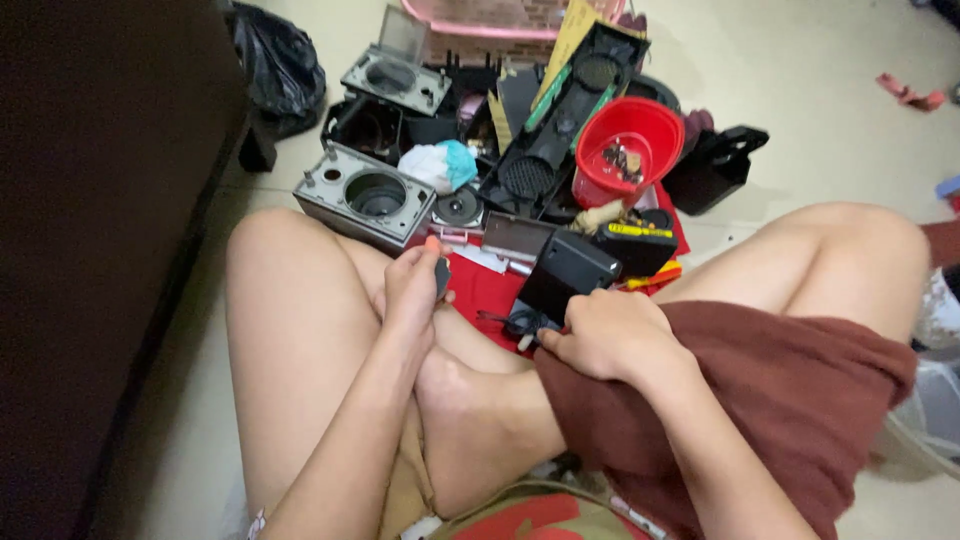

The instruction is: The person is using a small piece of sandpaper to smooth the edges of a speaker driver and its plastic housing.

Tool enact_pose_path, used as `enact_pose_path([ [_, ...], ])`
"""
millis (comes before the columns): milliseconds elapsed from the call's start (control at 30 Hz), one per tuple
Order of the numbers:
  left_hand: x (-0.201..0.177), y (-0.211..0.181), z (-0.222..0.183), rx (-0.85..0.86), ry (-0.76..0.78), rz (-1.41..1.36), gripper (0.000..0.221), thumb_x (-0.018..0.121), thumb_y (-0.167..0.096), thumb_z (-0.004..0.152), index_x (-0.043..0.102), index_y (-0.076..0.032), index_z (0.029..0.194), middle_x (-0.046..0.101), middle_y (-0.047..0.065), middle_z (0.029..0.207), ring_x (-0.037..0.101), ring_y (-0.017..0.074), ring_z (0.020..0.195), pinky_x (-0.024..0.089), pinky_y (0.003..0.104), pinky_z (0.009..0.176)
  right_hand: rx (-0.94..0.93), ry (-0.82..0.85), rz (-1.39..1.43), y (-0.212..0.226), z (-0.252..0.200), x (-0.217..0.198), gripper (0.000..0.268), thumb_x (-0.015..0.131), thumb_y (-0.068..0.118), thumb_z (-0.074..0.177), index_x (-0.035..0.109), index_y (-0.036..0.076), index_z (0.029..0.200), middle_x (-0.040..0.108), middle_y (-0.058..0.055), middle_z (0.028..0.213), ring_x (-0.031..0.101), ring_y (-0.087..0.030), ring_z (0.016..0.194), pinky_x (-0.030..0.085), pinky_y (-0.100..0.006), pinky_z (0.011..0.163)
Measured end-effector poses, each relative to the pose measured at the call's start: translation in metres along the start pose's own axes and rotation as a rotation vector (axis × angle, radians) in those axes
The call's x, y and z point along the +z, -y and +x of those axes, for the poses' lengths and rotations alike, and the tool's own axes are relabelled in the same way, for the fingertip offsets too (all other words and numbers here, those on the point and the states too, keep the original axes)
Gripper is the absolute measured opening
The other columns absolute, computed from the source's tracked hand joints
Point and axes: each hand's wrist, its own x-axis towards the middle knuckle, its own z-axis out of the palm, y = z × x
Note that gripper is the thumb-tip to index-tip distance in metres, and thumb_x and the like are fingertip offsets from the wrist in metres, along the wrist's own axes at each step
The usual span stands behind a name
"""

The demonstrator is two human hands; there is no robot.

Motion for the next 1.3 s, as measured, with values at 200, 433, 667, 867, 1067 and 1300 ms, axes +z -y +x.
enact_pose_path([
  [200,-0.002,0.013,0.012,0.034,0.015,0.068,0.026,0.054,-0.025,0.087,0.062,-0.001,0.080,0.044,0.008,0.058,0.043,0.0134,0.044,0.041,0.022,0.030,-0.030,0.094,0.069,-0.006,0.026,0.022,0.050,0.038,0.050,0.080,0.069,0.014,0.096,0.065,-0.015,0.100,0.057,-0.030,0.106,0.042,-0.041,0.092],
  [433,0.008,0.030,0.007,0.168,0.172,-0.020,0.028,0.054,-0.027,0.088,0.058,0.001,0.090,0.051,0.007,0.060,0.051,0.0118,0.049,0.045,0.022,0.036,-0.054,-0.053,0.203,-0.008,0.027,0.038,0.037,0.046,0.045,0.078,0.070,0.020,0.093,0.067,-0.012,0.094,0.059,-0.030,0.100,0.045,-0.042,0.087],
  [667,0.010,0.047,-0.018,0.193,0.439,-0.050,0.024,0.069,-0.019,0.079,0.059,-0.004,0.096,0.063,0.007,0.073,0.059,0.0101,0.064,0.053,0.022,0.051,-0.396,-0.500,0.866,0.010,0.020,0.058,0.042,0.067,0.033,0.072,0.059,0.009,0.106,0.067,-0.012,0.089,0.064,-0.028,0.088,0.050,-0.041,0.074],
  [867,0.014,0.045,-0.028,0.106,0.459,-0.015,0.024,0.072,-0.017,0.076,0.059,-0.005,0.093,0.063,0.005,0.069,0.058,0.0072,0.062,0.051,0.019,0.051,-0.417,-0.589,1.006,-0.005,0.041,0.080,0.015,0.076,0.023,0.067,0.068,0.013,0.074,0.064,-0.004,0.060,0.061,-0.014,0.060,0.049,-0.029,0.060],
  [1067,0.018,0.051,-0.023,0.052,0.493,0.074,0.031,0.077,-0.015,0.070,0.062,-0.002,0.093,0.066,0.008,0.077,0.063,0.0095,0.064,0.054,0.021,0.057,-0.405,-0.526,1.230,-0.017,0.064,0.094,0.013,0.071,0.013,0.072,0.061,0.009,0.064,0.061,0.000,0.050,0.055,-0.004,0.048,0.044,-0.016,0.053],
  [1300,0.015,0.057,-0.011,0.024,0.437,0.106,0.033,0.078,-0.014,0.068,0.062,0.000,0.093,0.066,0.010,0.077,0.065,0.0132,0.062,0.056,0.024,0.054,-0.353,-0.529,1.279,-0.017,0.077,0.100,0.018,0.072,0.016,0.074,0.061,0.008,0.062,0.061,-0.001,0.048,0.057,-0.004,0.044,0.045,-0.015,0.052],
])
